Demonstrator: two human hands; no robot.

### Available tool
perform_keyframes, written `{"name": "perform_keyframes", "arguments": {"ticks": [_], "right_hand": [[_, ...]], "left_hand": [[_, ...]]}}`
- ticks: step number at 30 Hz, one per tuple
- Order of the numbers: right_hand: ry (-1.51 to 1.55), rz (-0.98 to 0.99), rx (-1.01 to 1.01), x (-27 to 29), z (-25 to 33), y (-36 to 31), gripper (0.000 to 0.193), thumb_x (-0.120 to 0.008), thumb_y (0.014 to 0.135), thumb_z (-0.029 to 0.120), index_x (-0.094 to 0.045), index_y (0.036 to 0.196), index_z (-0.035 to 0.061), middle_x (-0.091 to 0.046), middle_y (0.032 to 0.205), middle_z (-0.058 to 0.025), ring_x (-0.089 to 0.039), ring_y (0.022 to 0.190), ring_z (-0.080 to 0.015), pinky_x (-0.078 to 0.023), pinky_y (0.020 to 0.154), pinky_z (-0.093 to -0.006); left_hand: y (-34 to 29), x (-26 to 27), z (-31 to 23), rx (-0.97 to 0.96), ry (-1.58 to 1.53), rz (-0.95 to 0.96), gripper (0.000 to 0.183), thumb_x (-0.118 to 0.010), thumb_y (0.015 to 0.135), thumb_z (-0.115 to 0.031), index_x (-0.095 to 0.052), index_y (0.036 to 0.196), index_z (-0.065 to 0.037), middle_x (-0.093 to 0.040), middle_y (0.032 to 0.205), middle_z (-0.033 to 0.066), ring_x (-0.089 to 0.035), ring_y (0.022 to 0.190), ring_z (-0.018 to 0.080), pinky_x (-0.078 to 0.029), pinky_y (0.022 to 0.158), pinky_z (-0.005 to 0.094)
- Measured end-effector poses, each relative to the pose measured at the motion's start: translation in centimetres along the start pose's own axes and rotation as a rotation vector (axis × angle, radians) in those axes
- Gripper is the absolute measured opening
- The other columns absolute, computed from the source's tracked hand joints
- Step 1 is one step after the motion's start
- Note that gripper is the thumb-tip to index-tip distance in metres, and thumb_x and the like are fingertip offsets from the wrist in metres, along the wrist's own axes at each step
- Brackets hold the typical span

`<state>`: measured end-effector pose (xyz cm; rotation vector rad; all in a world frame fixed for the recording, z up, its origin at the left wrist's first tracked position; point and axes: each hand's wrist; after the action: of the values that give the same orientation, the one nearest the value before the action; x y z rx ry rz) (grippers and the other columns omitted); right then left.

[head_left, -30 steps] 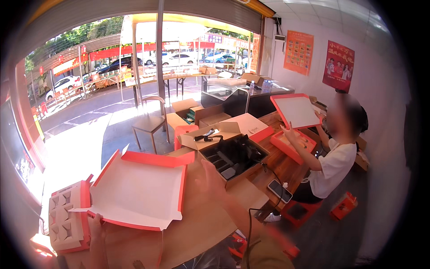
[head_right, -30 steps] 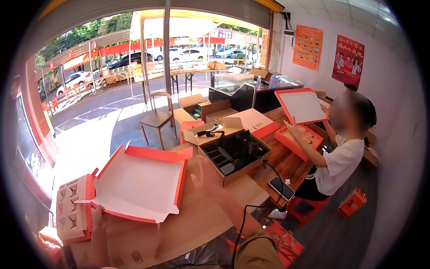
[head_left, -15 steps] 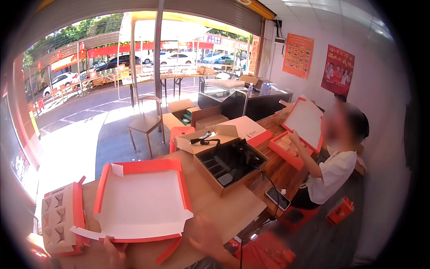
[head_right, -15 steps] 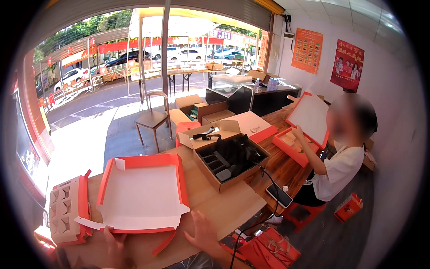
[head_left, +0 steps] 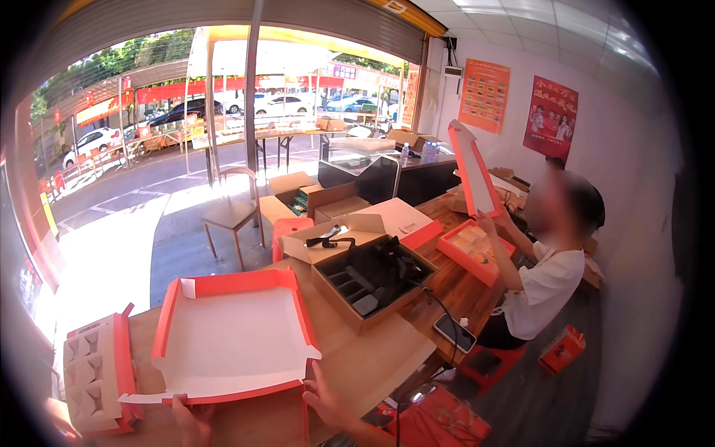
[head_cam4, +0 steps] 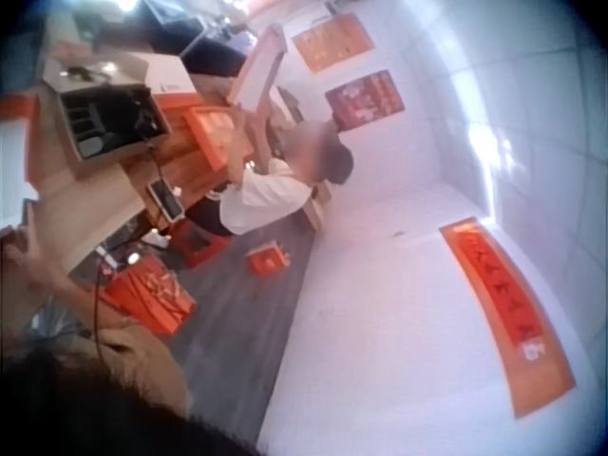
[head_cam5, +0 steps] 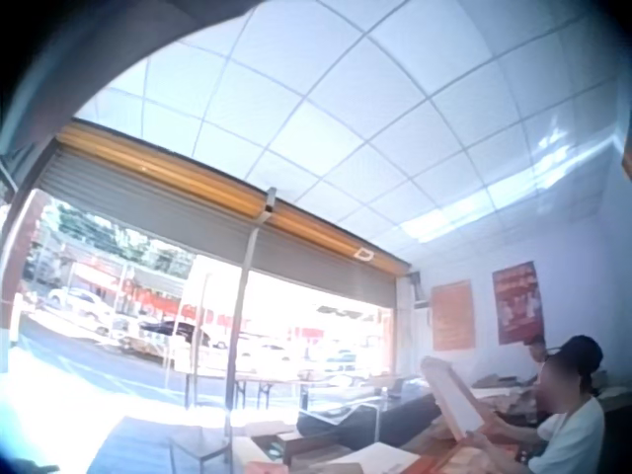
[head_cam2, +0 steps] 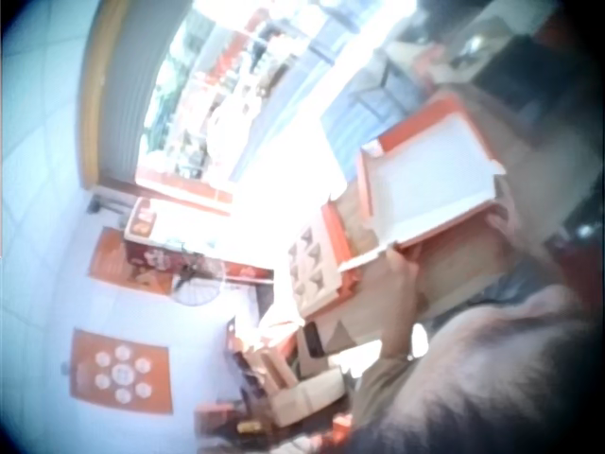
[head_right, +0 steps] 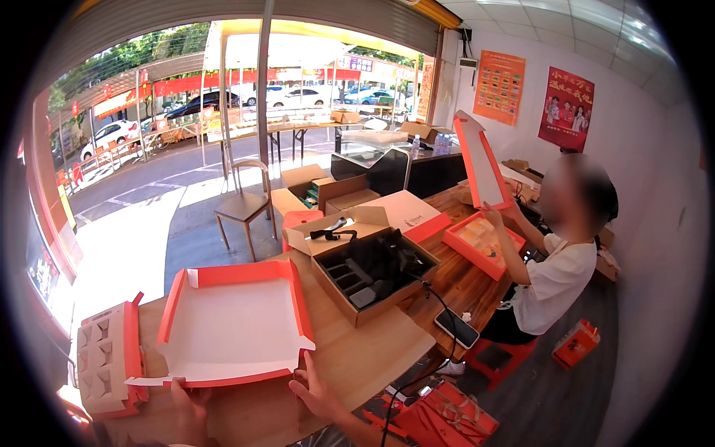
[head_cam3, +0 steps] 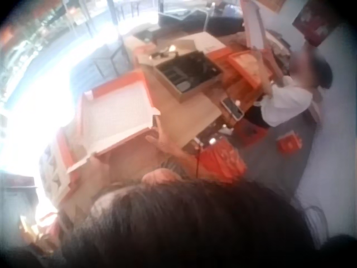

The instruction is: The person assembles cardboard gift boxes by folding the sides and inserting cardboard dividers into the main box frame.

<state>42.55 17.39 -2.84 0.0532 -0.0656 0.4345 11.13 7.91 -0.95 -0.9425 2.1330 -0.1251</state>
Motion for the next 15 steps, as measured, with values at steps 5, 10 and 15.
{"name": "perform_keyframes", "arguments": {"ticks": [5,10,15], "right_hand": [[-0.153,-0.076,-0.037,-0.8,1.2,0.5,0.095,-0.069,0.101,0.025,-0.007,0.166,-0.0064,-0.052,0.148,-0.0209,-0.055,0.136,-0.0271,-0.045,0.11,-0.0399],[-0.486,0.405,0.019,5.3,6.4,3.7,0.079,-0.062,0.093,0.009,-0.029,0.164,0.001,-0.052,0.15,-0.0245,-0.055,0.136,-0.0344,-0.045,0.112,-0.0405],[-0.88,0.658,0.265,10.8,7.9,7.6,0.066,-0.06,0.088,-0.001,-0.052,0.153,0.0062,-0.063,0.136,-0.0181,-0.059,0.128,-0.0369,-0.048,0.109,-0.0426]], "left_hand": [[-0.7,-0.7,0.4,0.033,0.037,-0.003,0.044,-0.055,0.091,-0.032,-0.059,0.13,-0.013,-0.064,0.128,0.0048,-0.064,0.117,0.0228,-0.061,0.091,0.0452],[-1.6,-1.7,-0.7,0.04,-0.031,0.017,0.045,-0.055,0.087,-0.025,-0.059,0.129,-0.01,-0.065,0.126,0.0053,-0.064,0.118,0.0222,-0.061,0.092,0.0453],[-3.0,0.2,1.3,0.043,-0.172,0.06,0.045,-0.049,0.082,-0.007,-0.06,0.125,-0.003,-0.067,0.124,0.0078,-0.067,0.114,0.0238,-0.062,0.094,0.0433]]}}
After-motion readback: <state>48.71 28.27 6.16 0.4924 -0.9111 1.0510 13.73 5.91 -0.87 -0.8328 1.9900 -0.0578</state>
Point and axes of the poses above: each hand's wrist, its own y-axis towards the middle knuckle, its own x-axis out of the back of the hand, z = x × y
